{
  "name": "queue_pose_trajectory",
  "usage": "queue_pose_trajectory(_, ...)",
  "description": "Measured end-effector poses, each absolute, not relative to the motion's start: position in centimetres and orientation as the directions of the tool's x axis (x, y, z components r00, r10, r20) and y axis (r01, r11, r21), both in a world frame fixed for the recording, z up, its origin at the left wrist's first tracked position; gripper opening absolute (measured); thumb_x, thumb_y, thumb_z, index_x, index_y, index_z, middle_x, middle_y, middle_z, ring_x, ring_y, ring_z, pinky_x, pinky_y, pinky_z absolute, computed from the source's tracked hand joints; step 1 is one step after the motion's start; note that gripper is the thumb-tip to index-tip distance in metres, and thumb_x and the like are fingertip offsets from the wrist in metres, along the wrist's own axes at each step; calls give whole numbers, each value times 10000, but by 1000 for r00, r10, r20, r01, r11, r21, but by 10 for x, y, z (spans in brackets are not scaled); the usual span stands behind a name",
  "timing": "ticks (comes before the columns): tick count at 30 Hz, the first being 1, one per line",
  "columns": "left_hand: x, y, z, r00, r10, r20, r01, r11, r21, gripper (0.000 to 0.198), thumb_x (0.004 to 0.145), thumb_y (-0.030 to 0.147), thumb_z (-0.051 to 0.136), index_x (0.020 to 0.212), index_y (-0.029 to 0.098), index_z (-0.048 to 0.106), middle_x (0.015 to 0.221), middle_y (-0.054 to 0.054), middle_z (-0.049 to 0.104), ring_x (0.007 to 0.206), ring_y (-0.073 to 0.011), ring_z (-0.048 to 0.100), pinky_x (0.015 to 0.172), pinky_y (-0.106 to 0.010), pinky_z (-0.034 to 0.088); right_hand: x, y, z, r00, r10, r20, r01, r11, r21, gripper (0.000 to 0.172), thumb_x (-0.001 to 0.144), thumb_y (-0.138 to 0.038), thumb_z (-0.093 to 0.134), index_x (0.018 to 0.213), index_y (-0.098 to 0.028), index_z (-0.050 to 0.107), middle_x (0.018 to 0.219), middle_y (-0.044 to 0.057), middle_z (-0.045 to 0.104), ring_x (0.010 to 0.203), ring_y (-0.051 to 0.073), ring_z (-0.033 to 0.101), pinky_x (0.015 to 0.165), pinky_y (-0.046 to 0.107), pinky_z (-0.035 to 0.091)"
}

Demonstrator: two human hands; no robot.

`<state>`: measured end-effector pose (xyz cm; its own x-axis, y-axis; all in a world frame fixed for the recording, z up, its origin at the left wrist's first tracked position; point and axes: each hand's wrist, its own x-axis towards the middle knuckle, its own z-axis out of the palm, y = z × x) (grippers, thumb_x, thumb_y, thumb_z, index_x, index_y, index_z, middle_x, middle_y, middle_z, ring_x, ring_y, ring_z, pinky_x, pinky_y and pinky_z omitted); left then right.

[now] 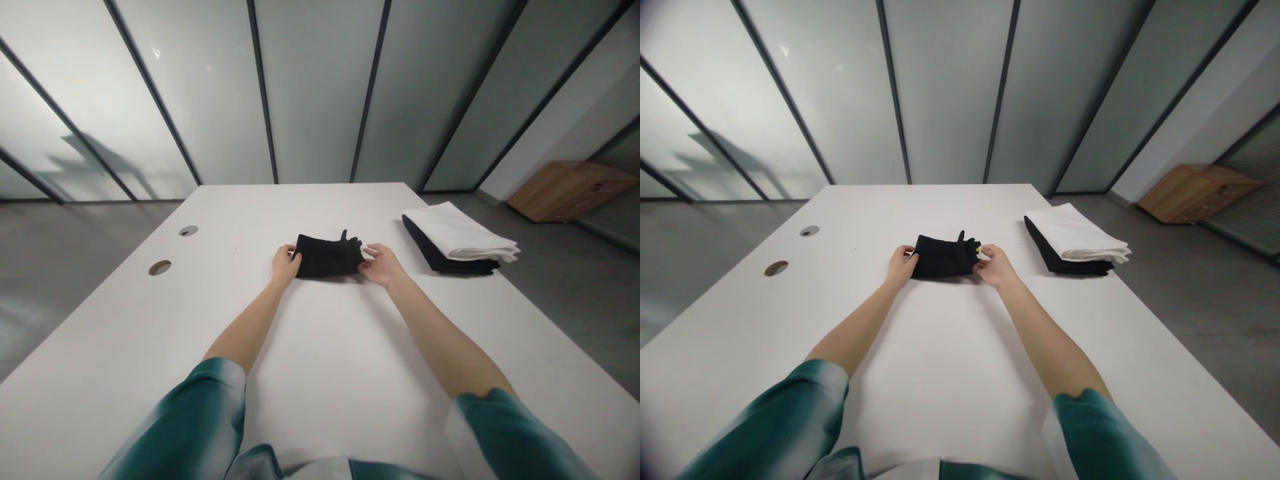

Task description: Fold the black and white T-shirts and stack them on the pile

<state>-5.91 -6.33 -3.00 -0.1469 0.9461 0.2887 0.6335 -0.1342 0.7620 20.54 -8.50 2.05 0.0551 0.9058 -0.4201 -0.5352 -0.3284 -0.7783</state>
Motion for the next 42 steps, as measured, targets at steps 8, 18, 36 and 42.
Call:
queue_pose_trajectory(8,-59,-64,-29,-147,948,282,626,-131,769,178,813,259,568,975,208,618,1058,-78,676,970,-224,633,908,-379,491,181,-85,20,-27,906,-422,-346,-404,-847,125,768,-314,646,836,-219,601,697,20,628,680,195,625,621,304,539)
queue_pose_trajectory(18,-60,-61,-32,-156,945,287,601,-140,787,165,804,263,576,955,210,614,1041,-76,681,963,-219,638,894,-371,494,179,-82,0,75,993,-86,58,-91,-994,494,589,-171,771,1040,-236,580,1071,34,697,1066,234,631,1018,430,484)
queue_pose_trajectory(36,-64,-60,-34,-120,952,282,588,-161,793,190,815,307,544,960,202,607,1057,-90,681,943,-220,641,857,-372,508,298,-135,156,794,587,155,-303,605,-736,286,663,-49,621,841,-233,495,812,-73,610,740,110,650,587,224,547)
queue_pose_trajectory(42,-63,-61,-33,-135,952,276,596,-144,790,182,808,298,552,950,206,620,1043,-84,688,926,-215,646,854,-371,513,337,-88,172,840,503,204,-196,631,-751,262,731,-33,524,852,-248,436,791,-80,538,665,93,601,562,231,474)
